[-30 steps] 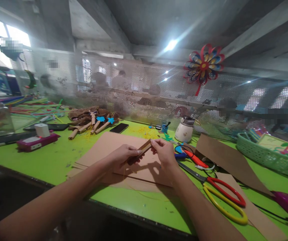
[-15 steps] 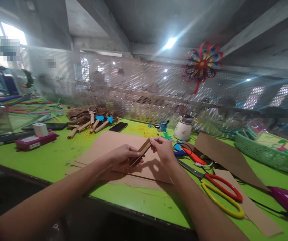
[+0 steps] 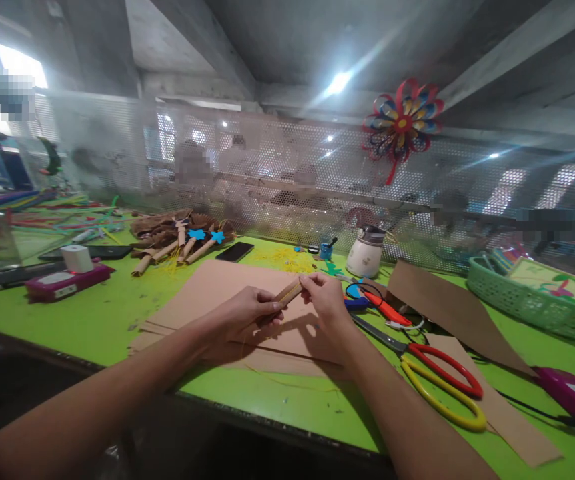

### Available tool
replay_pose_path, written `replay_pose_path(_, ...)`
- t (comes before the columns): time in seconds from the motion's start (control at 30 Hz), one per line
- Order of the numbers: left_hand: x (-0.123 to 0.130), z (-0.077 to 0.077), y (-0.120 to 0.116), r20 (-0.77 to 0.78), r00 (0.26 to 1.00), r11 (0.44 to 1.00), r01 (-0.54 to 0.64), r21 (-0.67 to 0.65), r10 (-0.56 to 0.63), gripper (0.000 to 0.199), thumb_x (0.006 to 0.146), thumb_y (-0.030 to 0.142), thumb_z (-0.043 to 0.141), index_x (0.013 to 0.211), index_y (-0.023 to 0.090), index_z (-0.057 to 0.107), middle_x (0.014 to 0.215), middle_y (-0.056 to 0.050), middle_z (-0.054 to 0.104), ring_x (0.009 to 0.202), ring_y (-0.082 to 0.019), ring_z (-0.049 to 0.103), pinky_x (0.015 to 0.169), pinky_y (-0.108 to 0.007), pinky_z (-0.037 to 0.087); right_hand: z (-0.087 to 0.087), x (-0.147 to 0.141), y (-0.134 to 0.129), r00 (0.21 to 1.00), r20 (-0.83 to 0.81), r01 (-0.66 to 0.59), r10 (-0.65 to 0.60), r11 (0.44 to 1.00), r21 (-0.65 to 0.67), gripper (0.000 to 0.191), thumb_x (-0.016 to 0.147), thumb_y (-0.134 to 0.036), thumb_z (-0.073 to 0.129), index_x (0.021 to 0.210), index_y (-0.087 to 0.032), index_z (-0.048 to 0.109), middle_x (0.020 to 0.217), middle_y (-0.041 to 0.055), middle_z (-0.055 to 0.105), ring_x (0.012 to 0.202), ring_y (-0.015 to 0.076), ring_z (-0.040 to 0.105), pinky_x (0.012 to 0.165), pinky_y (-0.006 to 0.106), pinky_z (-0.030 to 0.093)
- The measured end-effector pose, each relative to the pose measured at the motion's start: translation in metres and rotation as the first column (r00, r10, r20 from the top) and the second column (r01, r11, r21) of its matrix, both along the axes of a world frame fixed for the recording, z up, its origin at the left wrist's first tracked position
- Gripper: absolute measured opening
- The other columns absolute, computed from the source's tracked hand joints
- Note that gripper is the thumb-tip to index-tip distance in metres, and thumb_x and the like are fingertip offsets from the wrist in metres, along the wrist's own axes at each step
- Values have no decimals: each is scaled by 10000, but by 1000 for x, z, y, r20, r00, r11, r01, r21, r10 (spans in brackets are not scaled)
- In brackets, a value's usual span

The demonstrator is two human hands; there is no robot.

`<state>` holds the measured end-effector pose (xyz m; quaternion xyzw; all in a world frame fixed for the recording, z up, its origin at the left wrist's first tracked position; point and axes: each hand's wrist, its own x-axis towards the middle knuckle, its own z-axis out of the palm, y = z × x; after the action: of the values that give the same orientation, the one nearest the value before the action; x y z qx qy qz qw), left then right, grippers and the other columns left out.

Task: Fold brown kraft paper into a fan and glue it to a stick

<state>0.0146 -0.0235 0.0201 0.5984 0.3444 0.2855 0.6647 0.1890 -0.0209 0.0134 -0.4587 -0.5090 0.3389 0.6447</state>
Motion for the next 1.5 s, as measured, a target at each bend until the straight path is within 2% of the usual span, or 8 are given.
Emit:
replay_pose_path(0.2,0,3,1,-6,1000,996,-21,83,22,157,741,241,596,709,92,632,591,-15,561,517,-89,477,517,-226,353,6,0,-2,995,-92,-43,40,998,-37,288,649,-412,674,621,-140,583,495,-17,535,439,90,468,437,227,373)
replay_pose_path(0.37,-1,2,6,-31,999,990,-30,139,35,186,756,267,589,716,92,635,603,-21,571,517,-83,459,501,-219,319,14,0,-7,963,-219,-181,159,980,-84,324,656,-449,675,675,-132,613,567,23,602,505,110,542,490,239,441)
replay_pose_path(0.47,-1,1,11,-36,999,985,-33,169,39,186,759,263,584,721,89,638,604,-26,587,521,-86,472,525,-224,324,18,-1,-10,952,-207,-243,225,968,-66,303,628,-404,717,720,-125,644,617,28,624,562,111,563,546,240,455)
replay_pose_path(0.57,-2,1,12,-23,1000,984,-16,178,21,195,759,262,582,707,84,639,599,-35,601,516,-90,482,538,-230,331,19,-1,-11,964,-179,-212,199,976,-56,293,543,-317,782,729,-127,659,635,16,631,576,106,559,570,245,450)
replay_pose_path(0.73,-3,4,9,27,998,994,51,99,-54,211,729,286,630,717,76,650,606,-49,615,526,-98,504,549,-234,356,17,-1,-8,971,-184,-160,155,987,-16,273,527,-330,781,675,-137,657,568,-7,595,505,87,508,517,241,419)
replay_pose_path(0.93,-5,0,13,123,985,982,141,-129,-125,204,700,270,676,753,74,655,682,-70,633,627,-126,575,672,-273,439,15,-2,-6,972,-189,-143,141,990,5,274,519,-328,784,668,-134,661,563,-5,589,494,90,498,503,250,421)
replay_pose_path(1.03,-6,-2,14,139,981,966,164,-202,-138,206,706,264,672,781,73,652,700,-69,629,634,-128,581,673,-287,455,15,-3,-6,969,-204,-138,138,990,15,260,527,-310,782,670,-131,659,558,-8,588,491,89,502,504,247,419)
replay_pose_path(1.5,-4,-2,12,122,984,978,148,-145,-131,172,735,254,633,717,83,649,648,-56,614,582,-115,552,610,-263,431,13,1,-4,972,-188,-152,139,987,-54,300,518,-346,781,668,-126,644,561,-3,592,497,89,514,503,236,424)
